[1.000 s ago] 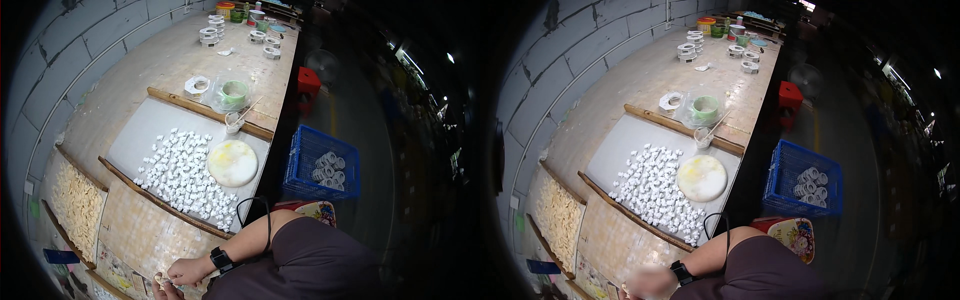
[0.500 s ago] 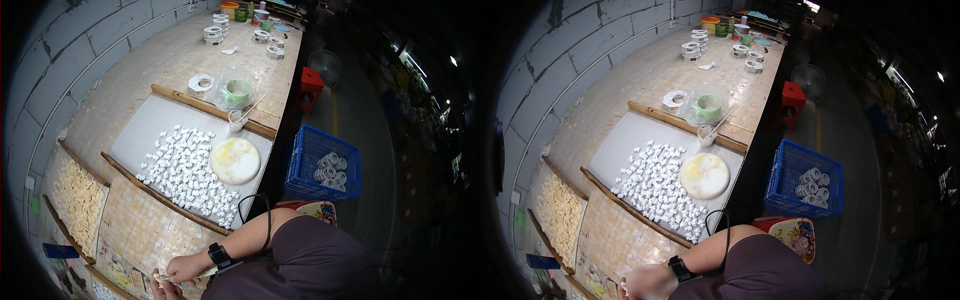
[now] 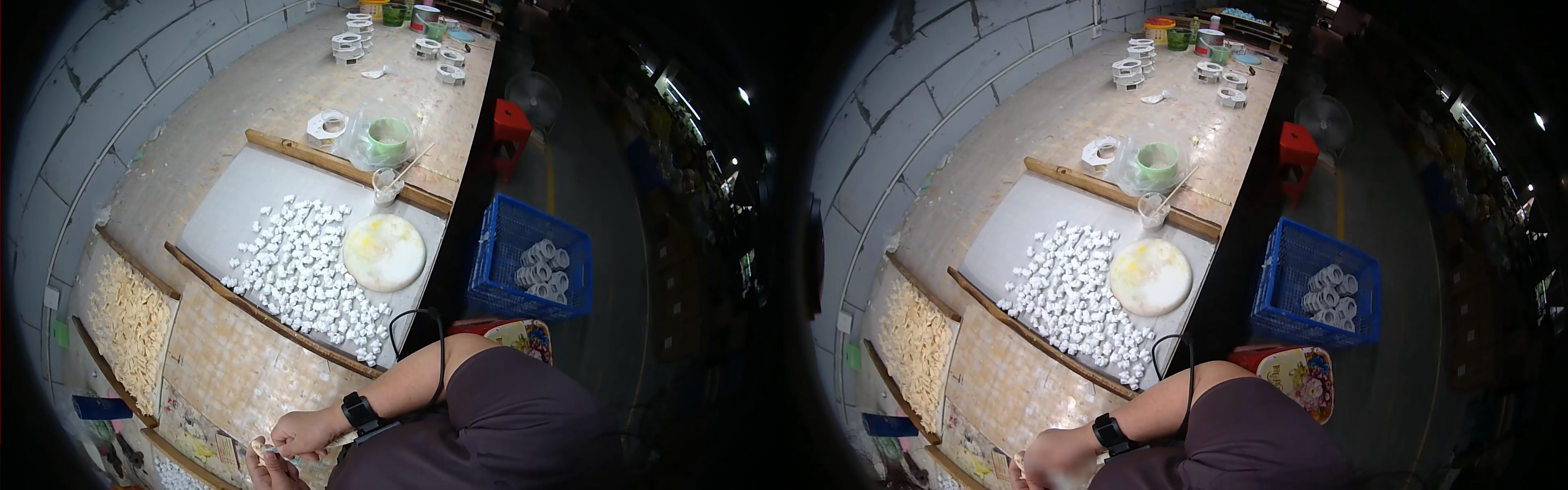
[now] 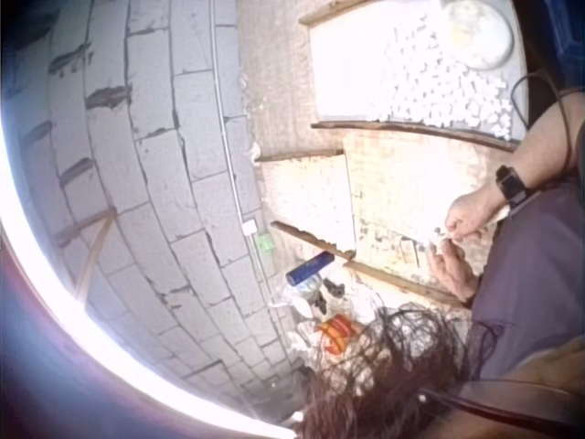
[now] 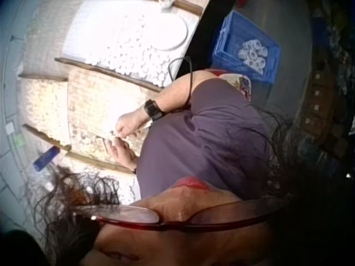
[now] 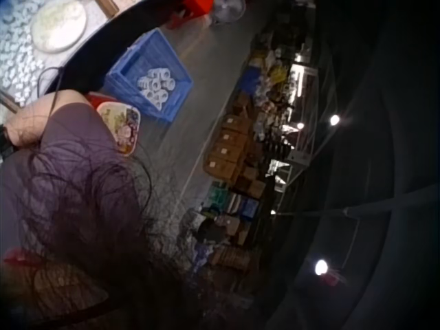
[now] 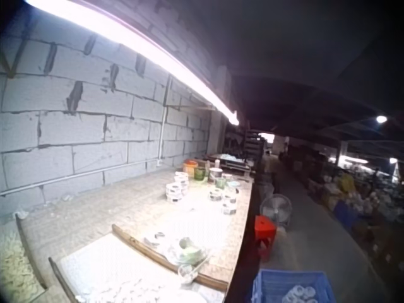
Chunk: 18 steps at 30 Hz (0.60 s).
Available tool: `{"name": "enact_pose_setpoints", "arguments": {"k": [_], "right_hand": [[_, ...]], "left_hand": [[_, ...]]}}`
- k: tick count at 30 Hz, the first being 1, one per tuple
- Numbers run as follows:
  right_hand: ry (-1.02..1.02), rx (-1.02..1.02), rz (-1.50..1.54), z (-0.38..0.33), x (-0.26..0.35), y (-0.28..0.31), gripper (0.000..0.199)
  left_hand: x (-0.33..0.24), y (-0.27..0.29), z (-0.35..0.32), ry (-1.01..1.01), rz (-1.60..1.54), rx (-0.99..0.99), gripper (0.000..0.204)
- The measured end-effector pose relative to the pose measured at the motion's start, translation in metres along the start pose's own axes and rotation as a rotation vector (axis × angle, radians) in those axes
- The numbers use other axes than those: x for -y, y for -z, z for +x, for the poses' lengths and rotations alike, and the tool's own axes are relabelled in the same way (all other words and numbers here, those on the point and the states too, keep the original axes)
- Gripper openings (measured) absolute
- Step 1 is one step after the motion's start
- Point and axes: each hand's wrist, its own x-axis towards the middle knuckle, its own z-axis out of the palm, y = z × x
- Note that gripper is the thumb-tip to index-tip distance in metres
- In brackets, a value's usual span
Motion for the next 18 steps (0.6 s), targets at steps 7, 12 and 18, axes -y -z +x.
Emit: {"name": "enact_pose_setpoints", "arguments": {"k": [7, 12, 18], "right_hand": [[0.044, -0.005, -0.001, -0.002, 0.001, -0.001, 0.022], [0.051, -0.030, -0.045, -0.003, 0.001, -0.002, 0.023], [0.100, -0.057, -0.080, -0.003, -0.002, -0.003, 0.025]], "left_hand": [[-0.005, -0.010, -0.006, -0.018, 0.041, -0.064, 0.046], [-0.011, -0.012, -0.008, -0.023, 0.036, 0.005, 0.046], [-0.010, -0.012, -0.008, 0.006, 0.011, -0.063, 0.051]]}}
